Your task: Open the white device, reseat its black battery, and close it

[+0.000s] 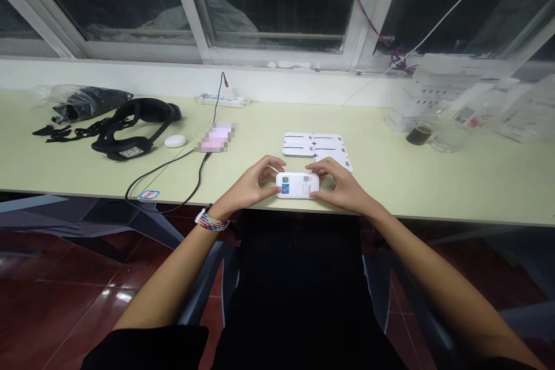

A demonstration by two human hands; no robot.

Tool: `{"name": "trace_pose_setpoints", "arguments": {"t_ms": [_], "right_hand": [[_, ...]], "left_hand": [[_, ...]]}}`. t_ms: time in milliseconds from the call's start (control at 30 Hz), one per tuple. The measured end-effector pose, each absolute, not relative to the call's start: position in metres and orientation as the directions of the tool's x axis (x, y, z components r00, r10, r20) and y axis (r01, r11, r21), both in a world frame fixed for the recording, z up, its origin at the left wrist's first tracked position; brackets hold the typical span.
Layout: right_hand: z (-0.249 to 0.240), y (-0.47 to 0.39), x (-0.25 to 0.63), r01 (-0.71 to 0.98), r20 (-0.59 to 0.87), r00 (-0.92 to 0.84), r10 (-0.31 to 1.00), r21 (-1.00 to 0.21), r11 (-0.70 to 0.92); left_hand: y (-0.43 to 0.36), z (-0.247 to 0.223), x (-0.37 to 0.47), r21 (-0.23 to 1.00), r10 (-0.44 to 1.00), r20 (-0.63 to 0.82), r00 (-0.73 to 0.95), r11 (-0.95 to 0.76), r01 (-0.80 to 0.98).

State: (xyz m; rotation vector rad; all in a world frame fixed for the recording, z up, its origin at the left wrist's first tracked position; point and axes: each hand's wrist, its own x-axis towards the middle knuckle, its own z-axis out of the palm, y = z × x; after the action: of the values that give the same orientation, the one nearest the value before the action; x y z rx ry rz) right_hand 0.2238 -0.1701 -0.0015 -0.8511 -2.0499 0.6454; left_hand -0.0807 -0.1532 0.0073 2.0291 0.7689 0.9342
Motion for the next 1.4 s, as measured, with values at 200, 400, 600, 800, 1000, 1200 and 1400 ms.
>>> {"name": "trace_pose_setpoints", "arguments": {"t_ms": [200, 400, 600, 800, 1000, 1200, 1400], "right_hand": [[0.002, -0.171, 0.222, 0.308, 0.441, -0.339, 0.831, -0.783, 0.541], [0.006, -0.173, 0.223, 0.323, 0.500, -0.361, 0.787, -0.725, 0.608], [0.005, -0.174, 0.224, 0.322, 0.594, -0.392, 0.702, -0.626, 0.710], [-0.001, -0.172, 0.222, 0.319, 0.643, -0.503, 0.578, -0.483, 0.815], [-0.002, -0.174, 0.217, 0.436, 0.560, -0.602, 0.569, -0.366, 0.822], [-0.003, -0.171, 0.228, 0.482, 0.736, -0.362, 0.572, -0.377, 0.791], [-0.006, -0.166, 0.248, 0.613, 0.717, -0.218, 0.662, -0.427, 0.665]], "left_hand": [[-0.151, 0.002, -0.071, 0.855, 0.810, 0.427, 0.401, -0.507, 0.114], [-0.154, 0.009, -0.072, 0.874, 0.838, 0.406, 0.366, -0.472, 0.111], [-0.156, 0.014, -0.072, 0.842, 0.809, 0.434, 0.398, -0.521, 0.141], [-0.164, 0.023, -0.081, 0.722, 0.754, 0.444, 0.484, -0.621, 0.305], [-0.165, 0.027, -0.076, 0.525, 0.660, 0.401, 0.636, -0.734, 0.431], [-0.143, 0.028, -0.059, 0.430, 0.664, 0.274, 0.695, -0.731, 0.529], [-0.088, 0.048, -0.046, 0.412, 0.592, 0.413, 0.692, -0.799, 0.438]]}}
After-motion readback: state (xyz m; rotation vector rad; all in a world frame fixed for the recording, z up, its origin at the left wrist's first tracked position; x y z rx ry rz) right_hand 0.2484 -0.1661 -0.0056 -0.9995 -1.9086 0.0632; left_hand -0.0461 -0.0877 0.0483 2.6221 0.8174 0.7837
